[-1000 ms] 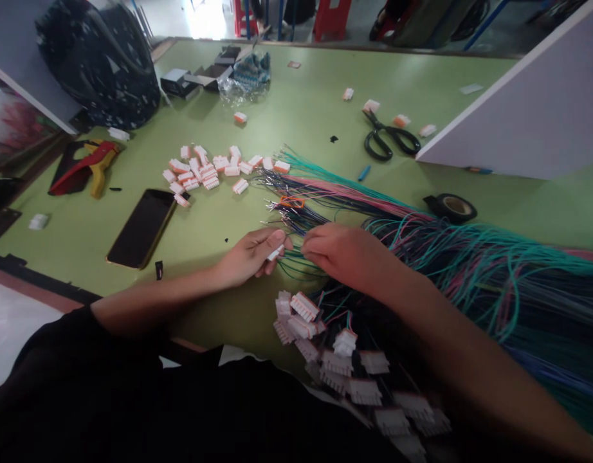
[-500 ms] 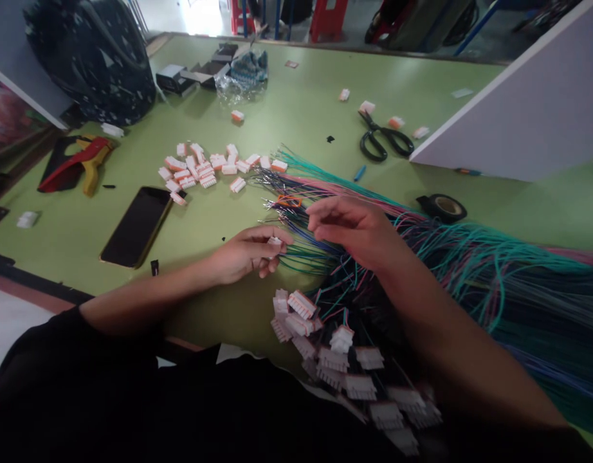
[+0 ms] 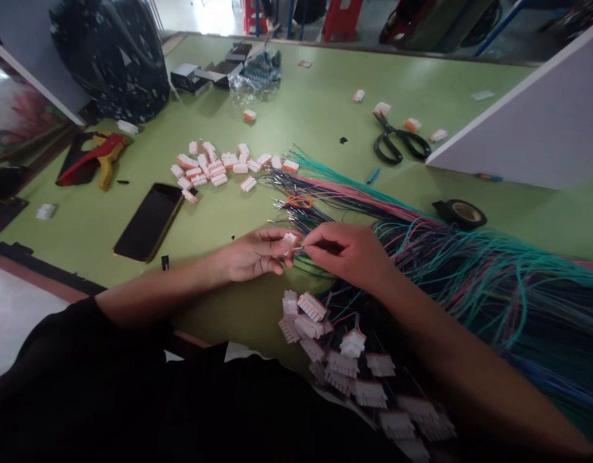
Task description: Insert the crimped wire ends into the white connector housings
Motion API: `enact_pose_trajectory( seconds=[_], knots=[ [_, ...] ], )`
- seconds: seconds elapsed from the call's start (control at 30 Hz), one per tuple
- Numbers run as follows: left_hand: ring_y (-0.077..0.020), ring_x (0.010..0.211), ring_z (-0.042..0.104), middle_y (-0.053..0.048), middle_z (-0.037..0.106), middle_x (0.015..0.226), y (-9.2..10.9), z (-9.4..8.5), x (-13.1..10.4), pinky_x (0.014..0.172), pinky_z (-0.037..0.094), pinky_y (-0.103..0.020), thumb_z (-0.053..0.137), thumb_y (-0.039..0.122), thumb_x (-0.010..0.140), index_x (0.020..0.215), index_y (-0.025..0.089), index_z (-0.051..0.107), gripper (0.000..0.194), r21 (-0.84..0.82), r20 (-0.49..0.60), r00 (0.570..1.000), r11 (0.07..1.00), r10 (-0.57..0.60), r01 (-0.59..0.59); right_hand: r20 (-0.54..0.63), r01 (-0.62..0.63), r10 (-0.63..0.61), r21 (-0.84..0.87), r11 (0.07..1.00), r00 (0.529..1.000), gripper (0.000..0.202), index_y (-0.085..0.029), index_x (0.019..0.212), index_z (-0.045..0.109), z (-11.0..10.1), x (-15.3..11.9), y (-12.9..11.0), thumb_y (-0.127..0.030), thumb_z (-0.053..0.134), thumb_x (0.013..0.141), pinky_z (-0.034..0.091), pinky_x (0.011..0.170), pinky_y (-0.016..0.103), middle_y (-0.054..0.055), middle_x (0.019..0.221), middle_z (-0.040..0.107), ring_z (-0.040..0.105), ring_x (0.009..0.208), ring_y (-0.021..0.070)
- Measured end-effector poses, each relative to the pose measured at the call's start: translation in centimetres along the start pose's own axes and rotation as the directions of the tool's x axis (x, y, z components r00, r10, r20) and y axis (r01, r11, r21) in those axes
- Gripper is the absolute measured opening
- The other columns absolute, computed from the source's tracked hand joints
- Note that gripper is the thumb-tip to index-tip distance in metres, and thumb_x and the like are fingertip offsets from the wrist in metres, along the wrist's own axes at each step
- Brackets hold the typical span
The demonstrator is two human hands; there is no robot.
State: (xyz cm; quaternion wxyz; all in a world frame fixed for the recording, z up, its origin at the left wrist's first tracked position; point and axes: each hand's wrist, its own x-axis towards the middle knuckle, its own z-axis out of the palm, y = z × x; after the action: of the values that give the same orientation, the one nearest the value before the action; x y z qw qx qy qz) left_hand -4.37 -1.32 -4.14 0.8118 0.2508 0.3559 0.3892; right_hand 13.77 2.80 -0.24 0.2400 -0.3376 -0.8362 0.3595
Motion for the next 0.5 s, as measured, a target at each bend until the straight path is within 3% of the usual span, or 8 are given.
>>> enact_pose_trajectory(
  seconds=[0.13,0.5],
  knots=[
    [-0.0074,0.055,0.062,0.002,0.06,0.062,0.06,0.0,-0.08,0.045,0.048,-0.012,0.067,0.013,0.073,0.09,0.01,0.059,0.018,0.014,0.008,1.0,1.0,-0.02,0.02,-0.046,0.017,-0.022,-0.102,0.995,0.999,0.009,-0.017,0.06,0.057,0.34,-0.1,-0.03,-0.016,0.051,0.067,0.035,0.055,0.021,-0.003,0.057,0.054,0.045,0.054,0.0075],
    [-0.0081,0.056,0.063,0.001,0.063,0.063,-0.21,-0.18,0.07,0.047,0.049,-0.013,0.071,0.015,0.07,0.087,0.012,0.058,0.022,-0.028,0.029,1.0,1.0,-0.011,0.012,-0.026,0.042,-0.049,-0.215,0.976,0.998,0.01,-0.019,0.058,0.052,0.61,-0.26,0.12,-0.017,0.048,0.067,0.034,0.054,0.022,-0.002,0.056,0.054,0.044,0.052,0.0084]
  ],
)
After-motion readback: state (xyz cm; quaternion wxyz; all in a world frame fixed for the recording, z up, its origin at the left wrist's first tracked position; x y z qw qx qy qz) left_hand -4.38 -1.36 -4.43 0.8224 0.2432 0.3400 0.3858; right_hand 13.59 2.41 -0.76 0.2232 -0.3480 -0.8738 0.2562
